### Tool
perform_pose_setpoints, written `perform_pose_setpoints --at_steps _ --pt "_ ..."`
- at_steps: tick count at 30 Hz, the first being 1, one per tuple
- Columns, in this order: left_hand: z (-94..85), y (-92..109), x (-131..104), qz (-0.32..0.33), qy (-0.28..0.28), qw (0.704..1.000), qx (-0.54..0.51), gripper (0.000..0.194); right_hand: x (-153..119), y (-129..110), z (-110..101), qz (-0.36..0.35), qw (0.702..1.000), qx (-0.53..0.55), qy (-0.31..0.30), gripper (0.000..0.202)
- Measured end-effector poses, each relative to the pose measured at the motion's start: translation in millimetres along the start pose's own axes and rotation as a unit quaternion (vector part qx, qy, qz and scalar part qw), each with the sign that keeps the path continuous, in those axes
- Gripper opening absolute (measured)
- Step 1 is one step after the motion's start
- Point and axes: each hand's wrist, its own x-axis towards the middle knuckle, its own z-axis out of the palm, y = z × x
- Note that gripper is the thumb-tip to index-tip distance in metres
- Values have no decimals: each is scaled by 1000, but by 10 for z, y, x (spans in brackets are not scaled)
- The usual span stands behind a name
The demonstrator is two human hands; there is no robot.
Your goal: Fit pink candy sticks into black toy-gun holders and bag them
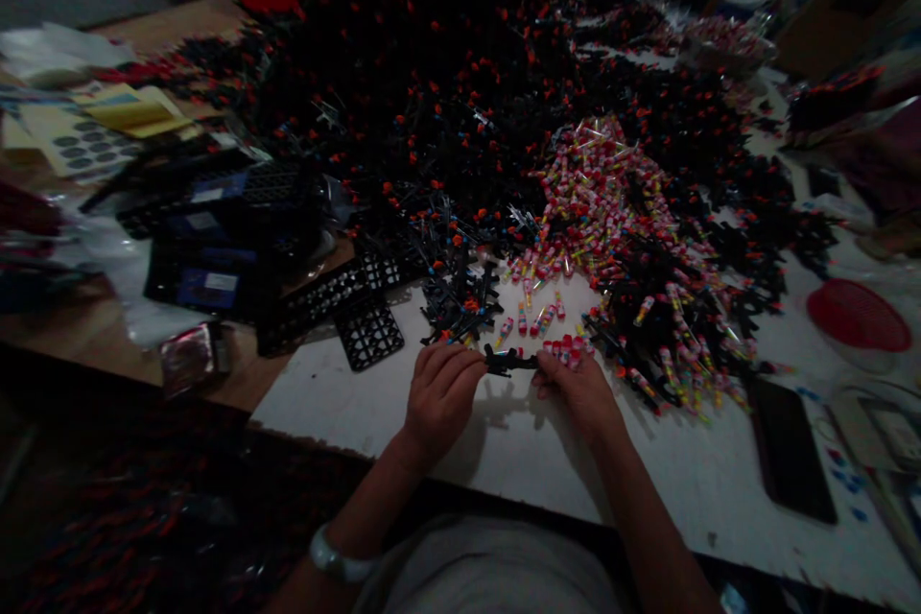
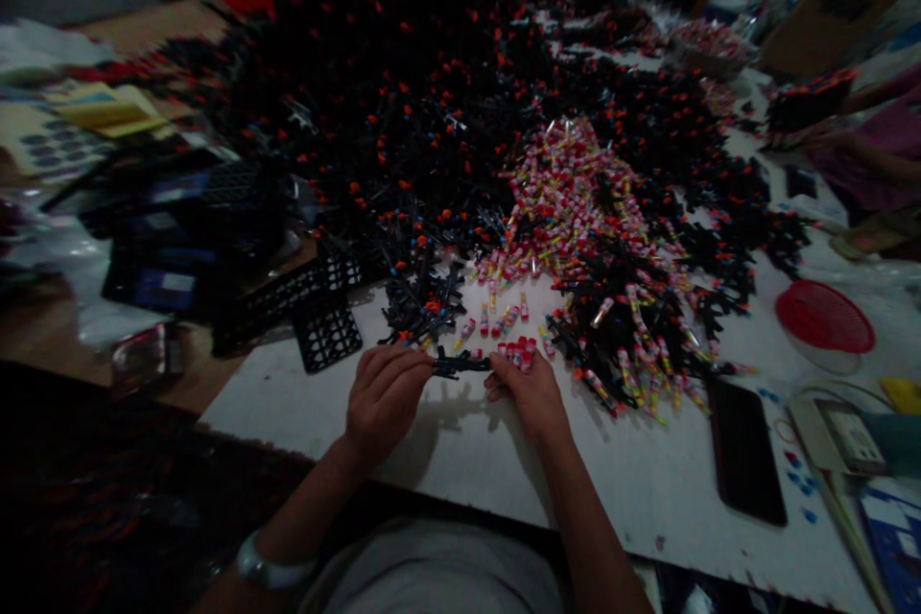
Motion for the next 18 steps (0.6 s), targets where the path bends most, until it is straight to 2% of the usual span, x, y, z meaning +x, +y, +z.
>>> perform_pose_setpoints --at_steps 2,3,5,6,7,9,11,12,14,18 --pt "11 39 -25 -4 5 1000 -7 19 -40 8 3 -6 1000 -4 -10 36" --pt "21 73 -29 -34 13 999 -13 19 -63 4 7 -13 1000 -11 -8 36" --pt "45 166 -25 -167 48 983 -51 23 -115 -14 22 -43 998 -32 18 34" --pt "58 224 -19 -259 62 959 -97 32 -144 -23 36 -63 997 -39 35 33" --pt "70 286 -13 -351 62 919 -167 42 -175 -28 53 -80 995 -44 49 31" --pt "93 411 2 -487 16 805 -338 48 -239 -21 99 -100 992 -49 56 30" --pt "112 513 23 -549 -36 698 -458 38 -297 5 145 -101 993 -54 28 29" --pt "118 548 35 -565 -43 668 -483 32 -321 19 160 -98 994 -54 8 28" --pt "124 583 64 -588 -25 647 -484 25 -357 41 162 -95 993 -63 -23 28" --pt "109 563 118 -620 -3 632 -465 25 -372 30 67 -130 976 -172 -7 24"
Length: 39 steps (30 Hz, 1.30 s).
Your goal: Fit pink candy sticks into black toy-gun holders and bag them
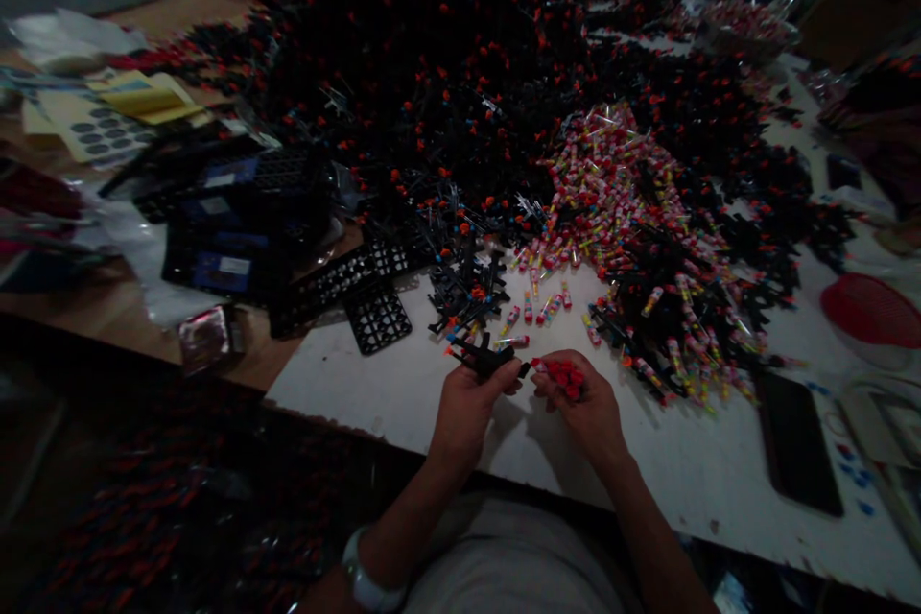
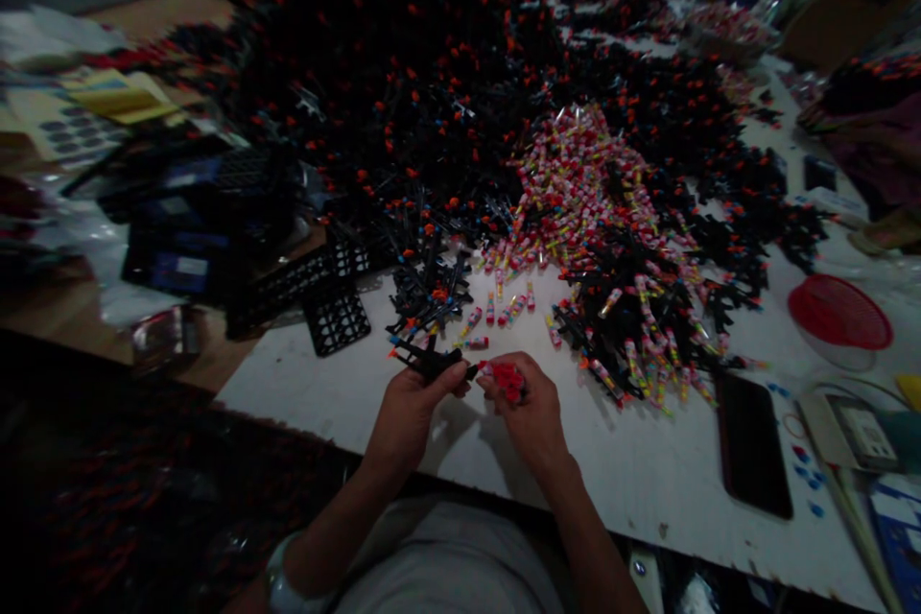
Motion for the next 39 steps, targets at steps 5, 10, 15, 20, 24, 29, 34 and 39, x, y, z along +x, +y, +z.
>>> perform_pose_setpoints --at_steps 5,10,15,20,24,29,34,39 --pt "-7 37 13 3 6 1000 -10 24 15 15 -93 -35 996 -73 -26 20" --pt "-24 32 15 10 -7 1000 6 18 29 21 -110 -30 995 -87 -38 18" --pt "-85 22 46 24 -51 998 19 13 83 -9 -173 8 993 -48 -106 21" --pt "-94 -20 59 22 -53 998 10 14 113 58 -186 19 987 -43 -154 21" --pt "-84 -102 61 -3 -40 999 3 15 99 137 -190 4 984 -91 -152 17" --pt "-48 -114 112 2 -67 998 -12 16 82 117 -207 43 986 -35 -156 19" --pt "82 -6 123 17 -61 998 -4 20 5 53 -161 -40 989 -142 -14 16" --pt "211 28 69 -2 -45 997 -64 22 -23 143 -115 -273 913 -293 73 15"
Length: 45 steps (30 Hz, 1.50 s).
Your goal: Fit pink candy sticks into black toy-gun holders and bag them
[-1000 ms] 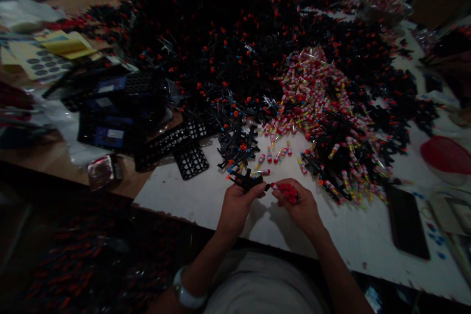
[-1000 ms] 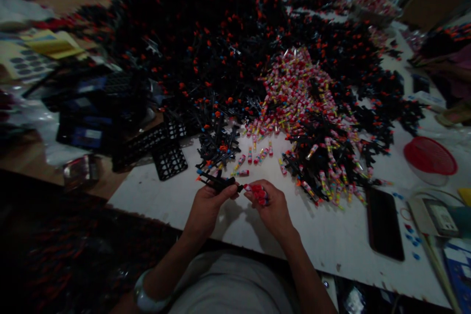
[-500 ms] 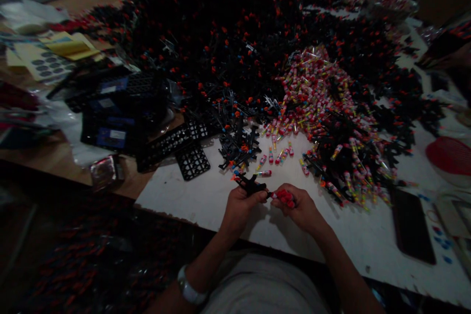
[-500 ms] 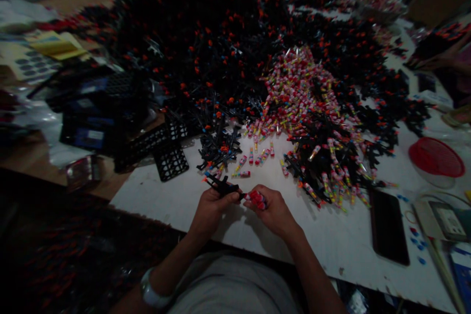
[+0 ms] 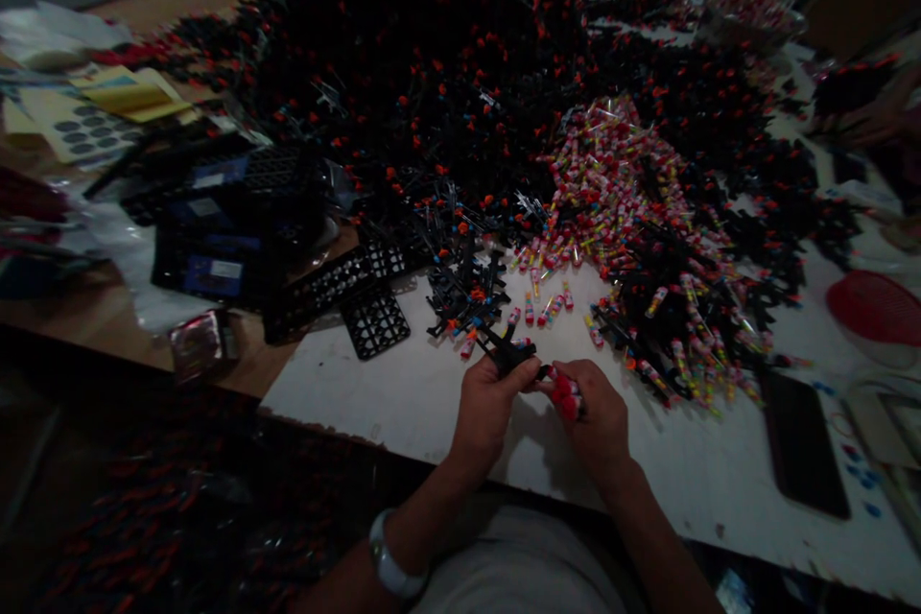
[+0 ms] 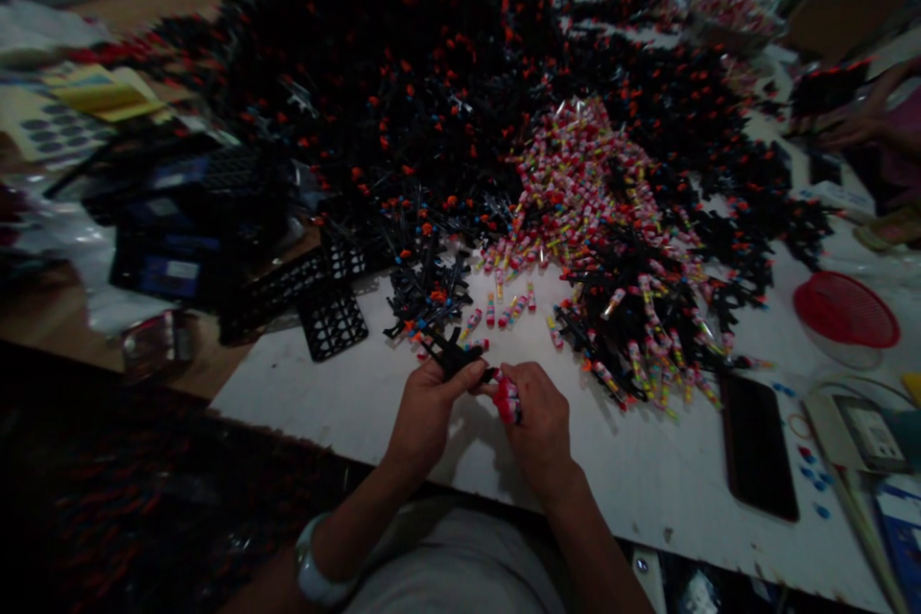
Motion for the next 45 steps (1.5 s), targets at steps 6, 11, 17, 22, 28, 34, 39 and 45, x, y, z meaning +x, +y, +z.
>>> perform_pose_setpoints --at_steps 6,11,17,22,28,34,39,45 --pt "38 -36 -60 13 19 1000 -5 20 -41 63 68 -123 991 -58 5 10" --pt "54 -61 -67 15 -8 999 30 21 -27 43 67 -97 995 -35 -14 11" --pt "32 331 431 211 -13 919 332 30 263 326 -574 -69 964 -188 177 20" --pt "64 642 1099 270 176 684 655 35 390 465 -941 0 916 -247 316 28" --pt "7 445 1095 312 112 643 691 19 257 133 -272 215 970 51 105 37" --pt "-204 211 719 470 -63 664 577 7 488 83 110 267 939 214 -32 43" --pt "-285 158 403 497 -25 711 497 11 438 110 140 170 959 226 -28 23" --pt "-215 185 16 73 -37 961 264 41 193 150 131 -112 983 146 6 33"
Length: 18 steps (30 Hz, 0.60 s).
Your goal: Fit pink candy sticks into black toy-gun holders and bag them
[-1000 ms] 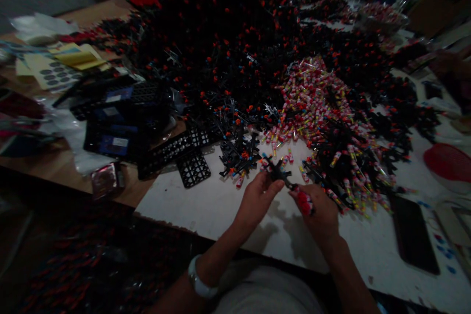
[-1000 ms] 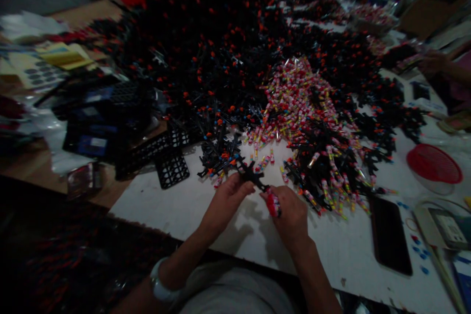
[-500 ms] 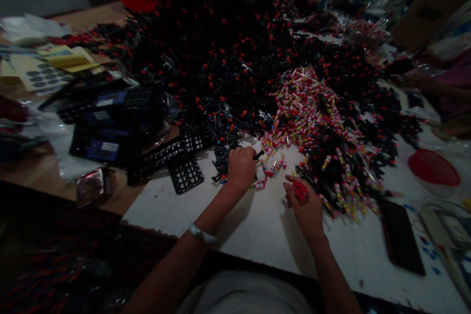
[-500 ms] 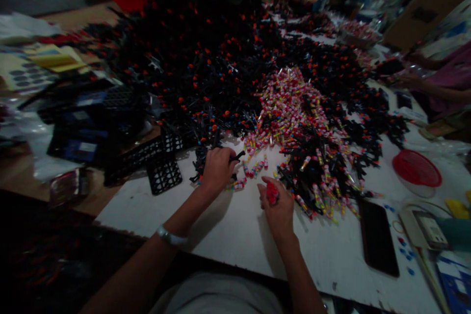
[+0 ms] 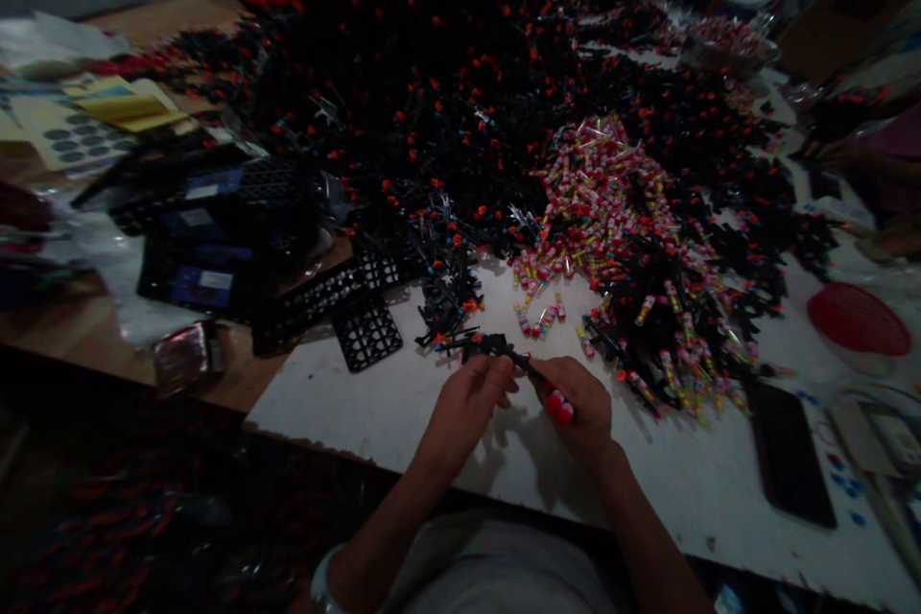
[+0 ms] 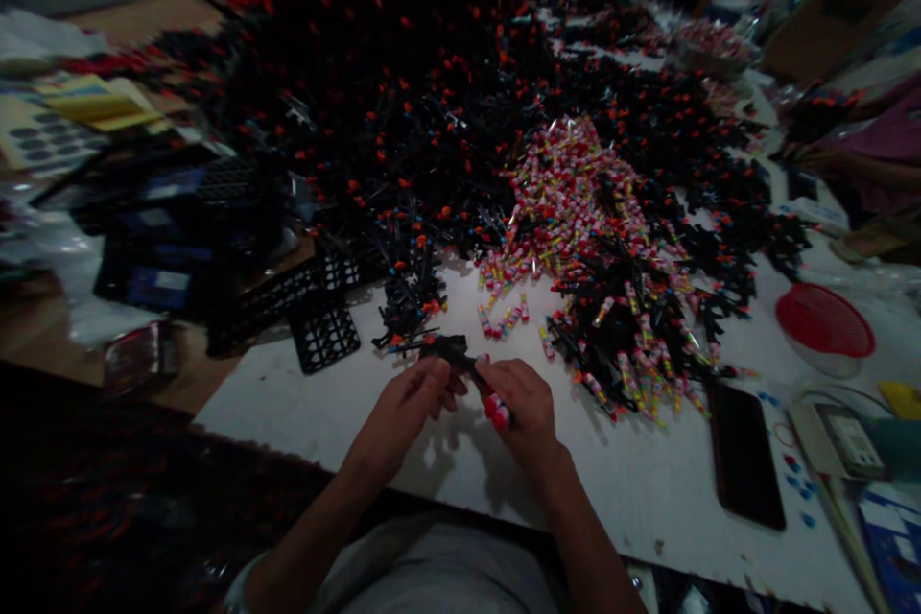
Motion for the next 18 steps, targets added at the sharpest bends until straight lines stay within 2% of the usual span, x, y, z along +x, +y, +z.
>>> perform_pose_setpoints --at_steps 1,2,4,6,9,14,18 --pt "20 -5 -18 -39 -46 996 -61 43 -26 -6 -2 -13 999 3 -34 34" --pt "40 -19 -22 -62 -60 990 -114 43 -47 -18 -5 -6 998 6 -65 35" --pt "70 -62 -5 -79 -19 980 -179 38 -81 -59 -12 68 993 13 -93 36" --pt "83 -96 19 -80 33 975 -205 33 -107 -117 -27 188 978 17 -85 36" --pt "82 -95 25 -87 50 971 -215 30 -123 -192 -53 307 949 42 -65 26" --pt "108 -35 -11 -85 27 972 -219 27 -86 -225 -66 346 932 81 -66 22" --pt "130 -24 -28 -76 38 974 -212 24 -67 -247 -75 352 929 88 -69 21"
